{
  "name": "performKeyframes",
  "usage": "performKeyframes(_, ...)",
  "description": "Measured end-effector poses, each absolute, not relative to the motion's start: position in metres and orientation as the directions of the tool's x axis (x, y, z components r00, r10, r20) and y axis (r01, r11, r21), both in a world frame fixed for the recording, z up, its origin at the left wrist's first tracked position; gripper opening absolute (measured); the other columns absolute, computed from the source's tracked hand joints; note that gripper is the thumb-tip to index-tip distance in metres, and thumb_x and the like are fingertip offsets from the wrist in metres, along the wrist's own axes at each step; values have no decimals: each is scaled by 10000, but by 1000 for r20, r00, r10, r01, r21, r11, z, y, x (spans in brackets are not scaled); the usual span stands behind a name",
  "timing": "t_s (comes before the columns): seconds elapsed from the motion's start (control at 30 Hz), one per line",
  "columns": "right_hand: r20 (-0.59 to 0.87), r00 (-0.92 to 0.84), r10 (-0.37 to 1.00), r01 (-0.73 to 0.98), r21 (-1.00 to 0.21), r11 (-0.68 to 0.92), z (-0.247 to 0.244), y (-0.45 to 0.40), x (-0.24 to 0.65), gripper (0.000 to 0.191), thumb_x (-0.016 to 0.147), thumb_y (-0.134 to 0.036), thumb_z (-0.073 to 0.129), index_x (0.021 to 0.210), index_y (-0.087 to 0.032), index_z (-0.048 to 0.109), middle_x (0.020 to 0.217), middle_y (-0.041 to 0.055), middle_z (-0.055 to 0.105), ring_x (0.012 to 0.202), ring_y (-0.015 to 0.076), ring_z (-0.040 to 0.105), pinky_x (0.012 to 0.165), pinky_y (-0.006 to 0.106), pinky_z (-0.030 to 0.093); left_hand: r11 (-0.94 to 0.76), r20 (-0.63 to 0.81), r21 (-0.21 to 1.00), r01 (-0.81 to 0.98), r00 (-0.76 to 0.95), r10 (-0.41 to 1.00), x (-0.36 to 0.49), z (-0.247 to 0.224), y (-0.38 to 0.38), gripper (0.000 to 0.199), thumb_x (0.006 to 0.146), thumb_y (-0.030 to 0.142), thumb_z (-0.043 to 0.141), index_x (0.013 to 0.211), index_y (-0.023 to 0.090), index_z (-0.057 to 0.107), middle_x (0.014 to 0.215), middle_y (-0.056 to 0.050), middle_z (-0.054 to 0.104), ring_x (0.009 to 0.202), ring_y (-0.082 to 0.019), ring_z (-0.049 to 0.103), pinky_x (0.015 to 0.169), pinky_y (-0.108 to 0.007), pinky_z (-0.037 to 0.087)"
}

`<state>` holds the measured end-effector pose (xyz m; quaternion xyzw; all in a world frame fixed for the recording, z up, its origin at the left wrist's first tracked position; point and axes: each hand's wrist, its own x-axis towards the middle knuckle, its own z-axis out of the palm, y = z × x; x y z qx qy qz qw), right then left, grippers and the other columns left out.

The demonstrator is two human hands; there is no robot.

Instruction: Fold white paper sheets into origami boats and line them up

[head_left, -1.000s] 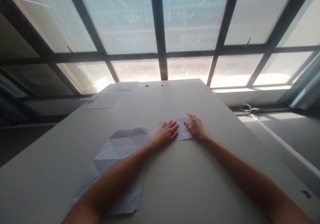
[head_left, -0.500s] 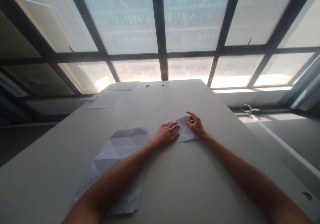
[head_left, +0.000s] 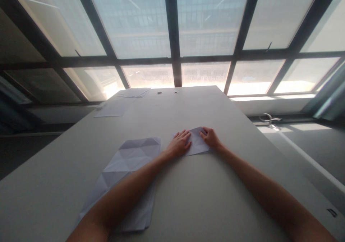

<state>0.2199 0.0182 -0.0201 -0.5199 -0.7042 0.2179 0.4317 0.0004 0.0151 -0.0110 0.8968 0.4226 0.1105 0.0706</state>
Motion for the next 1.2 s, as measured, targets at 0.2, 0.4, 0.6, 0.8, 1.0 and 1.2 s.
performKeyframes(0.2,388,-112,915,591,-714,375,-17,14,218,276,874,-328,476,788,-174,688,723,32,689,650,167,571,658,274,479,-634,108,222,741,628,771,0,-13,17,559,971,411,361,1487,198,339,1576,-70,291,1463,-212,226,1194,-412,154)
performKeyframes(0.4,394,-279,876,598,-642,480,-11,6,213,324,873,-219,494,1109,-228,715,1111,70,725,1012,236,658,942,384,483,-630,134,230,742,617,776,0,-15,17,595,968,395,376,1506,157,288,1552,-107,336,1455,-219,249,1194,-408,171)
performKeyframes(0.6,359,-446,820,656,-492,572,0,-4,210,299,904,-272,519,1130,-259,715,1205,37,691,1172,209,596,1033,356,427,-645,136,215,734,631,764,0,-13,15,545,957,300,359,1495,223,323,1570,-52,310,1458,-212,238,1192,-429,173)
performKeyframes(0.8,282,-451,847,725,-438,532,7,-9,207,364,996,-357,393,1043,-267,743,1265,25,659,1180,195,601,1002,311,438,-643,119,207,737,633,765,0,-12,15,527,966,307,337,1488,234,348,1570,-35,310,1461,-207,228,1194,-427,163)
performKeyframes(1.0,259,-486,835,756,-354,550,-7,-1,204,429,938,-268,468,1357,-240,554,1440,52,511,1340,189,447,1124,359,311,-635,100,208,744,630,770,0,-9,13,605,977,457,341,1530,227,254,1594,-32,245,1471,-226,195,1193,-430,160)
performKeyframes(1.2,105,-423,900,866,-247,435,-14,-2,203,617,986,-453,322,1525,-158,276,1589,115,228,1475,249,148,1177,516,88,-638,98,205,743,633,768,2,-6,9,667,972,582,290,1539,234,235,1589,-31,257,1474,-228,184,1194,-413,140)
